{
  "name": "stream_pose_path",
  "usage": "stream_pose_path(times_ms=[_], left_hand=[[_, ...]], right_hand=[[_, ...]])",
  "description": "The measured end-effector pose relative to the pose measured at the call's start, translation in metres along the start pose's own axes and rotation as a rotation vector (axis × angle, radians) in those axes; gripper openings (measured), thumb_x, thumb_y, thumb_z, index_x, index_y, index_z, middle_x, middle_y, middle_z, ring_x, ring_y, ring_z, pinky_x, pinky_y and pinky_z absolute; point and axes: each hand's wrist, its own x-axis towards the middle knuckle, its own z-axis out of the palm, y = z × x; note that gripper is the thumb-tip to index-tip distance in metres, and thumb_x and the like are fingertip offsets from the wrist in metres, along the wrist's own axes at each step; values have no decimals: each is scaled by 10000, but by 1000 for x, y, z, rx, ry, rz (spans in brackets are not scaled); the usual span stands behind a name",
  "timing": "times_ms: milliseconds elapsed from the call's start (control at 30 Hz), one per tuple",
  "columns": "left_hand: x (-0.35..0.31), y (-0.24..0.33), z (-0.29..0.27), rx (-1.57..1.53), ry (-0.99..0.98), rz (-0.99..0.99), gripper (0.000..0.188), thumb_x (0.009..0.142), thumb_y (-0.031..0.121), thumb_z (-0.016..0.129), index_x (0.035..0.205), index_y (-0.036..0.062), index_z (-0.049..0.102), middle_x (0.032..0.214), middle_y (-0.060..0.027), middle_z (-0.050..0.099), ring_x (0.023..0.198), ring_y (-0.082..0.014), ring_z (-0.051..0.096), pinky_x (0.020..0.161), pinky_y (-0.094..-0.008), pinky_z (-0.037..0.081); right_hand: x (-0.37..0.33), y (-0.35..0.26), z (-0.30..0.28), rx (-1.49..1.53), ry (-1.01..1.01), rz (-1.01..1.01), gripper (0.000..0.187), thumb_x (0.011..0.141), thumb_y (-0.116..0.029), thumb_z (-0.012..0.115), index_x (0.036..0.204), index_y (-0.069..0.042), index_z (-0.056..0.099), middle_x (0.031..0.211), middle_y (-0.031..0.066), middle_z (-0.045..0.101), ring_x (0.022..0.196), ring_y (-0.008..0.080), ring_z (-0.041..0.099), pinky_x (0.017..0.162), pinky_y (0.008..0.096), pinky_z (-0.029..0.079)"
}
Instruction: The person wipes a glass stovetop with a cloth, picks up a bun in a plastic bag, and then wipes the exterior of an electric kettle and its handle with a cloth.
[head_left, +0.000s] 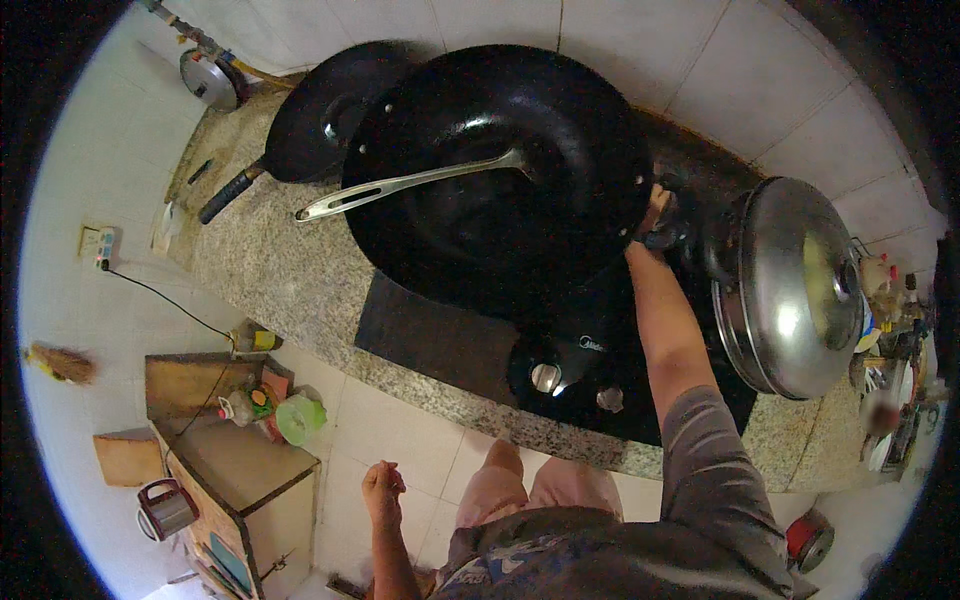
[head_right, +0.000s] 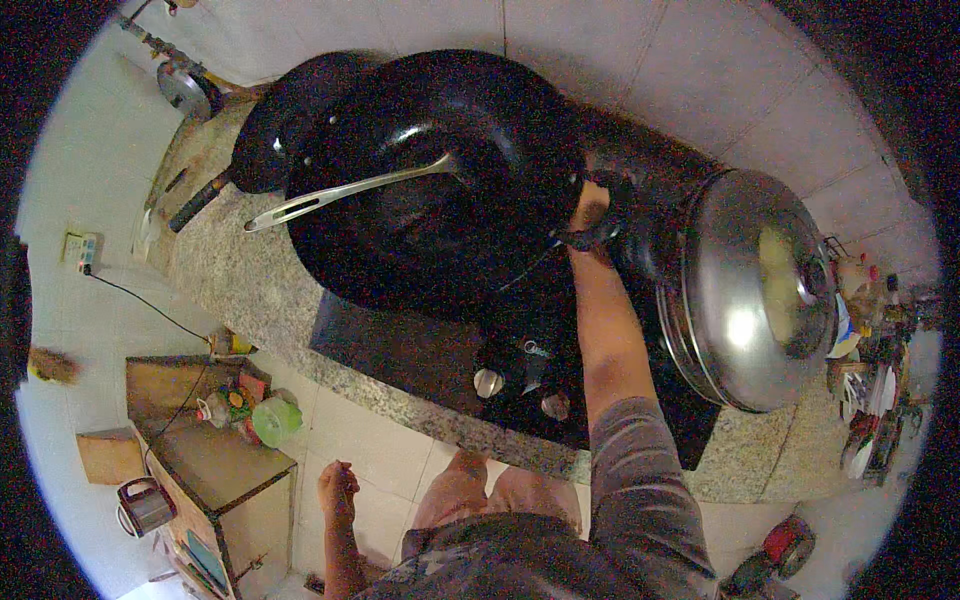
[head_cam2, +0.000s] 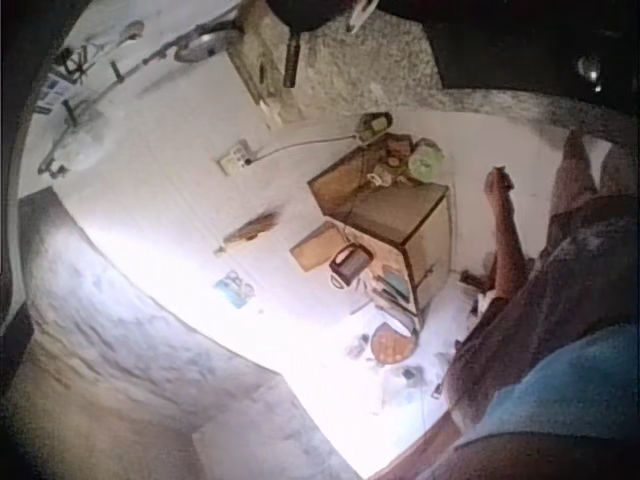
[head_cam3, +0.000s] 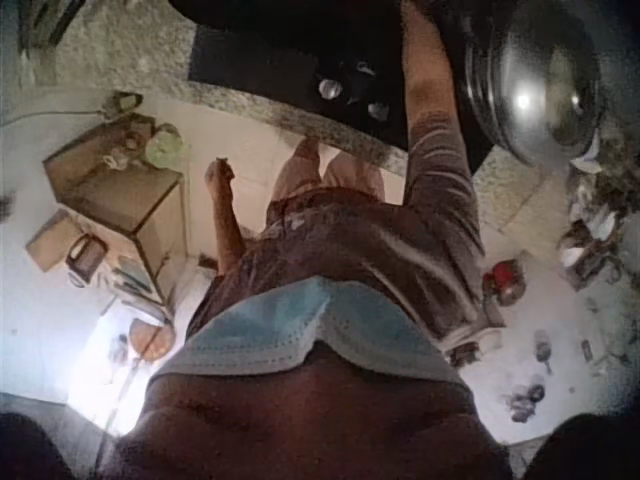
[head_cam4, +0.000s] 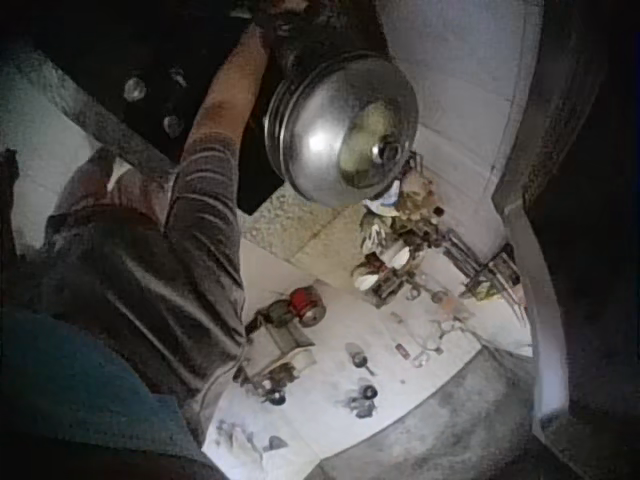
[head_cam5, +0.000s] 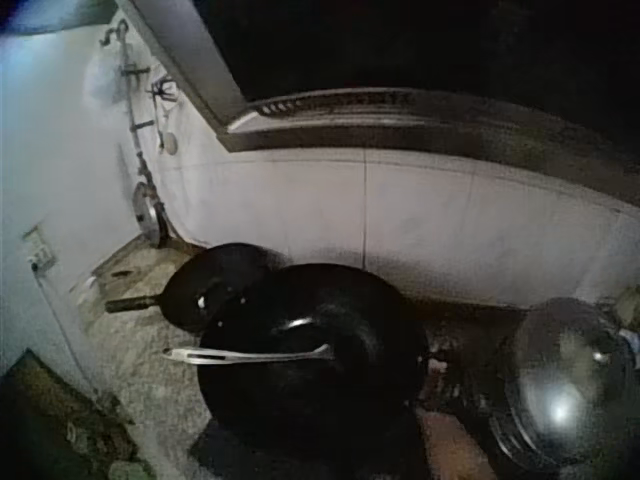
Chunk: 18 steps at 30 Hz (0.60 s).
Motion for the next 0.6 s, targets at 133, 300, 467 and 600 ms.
stream_pose_path(times_ms=[133,300,467,600], left_hand=[[7,-9,-4,-22,1,-93,257,889,253,523,819,9,562,598,-14,479,488,-86,429,427,-212,342],[46,14,30,-69,-94,-74,260,890,258,524,833,9,565,610,-15,487,495,-87,434,433,-213,354],[58,29,33,-187,-107,-29,266,893,256,518,832,1,558,601,-11,478,492,-82,424,447,-208,355],[61,13,4,-251,22,-83,254,896,253,513,833,11,556,599,-7,478,501,-82,428,460,-212,361]], right_hand=[[-41,-19,17,36,52,-125,549,852,-356,442,1298,-43,376,1316,211,370,1195,374,359,1023,451,240],[-157,-38,1,139,-22,-617,480,853,-332,446,1246,-57,445,1265,184,440,1156,340,415,1008,417,279],[-166,-27,-59,361,-811,-649,170,820,-174,555,895,-76,672,986,136,625,978,295,563,756,356,469],[-180,-57,-41,566,-802,-1255,240,807,-41,530,1021,-80,631,1177,81,560,1189,221,450,981,349,369]])
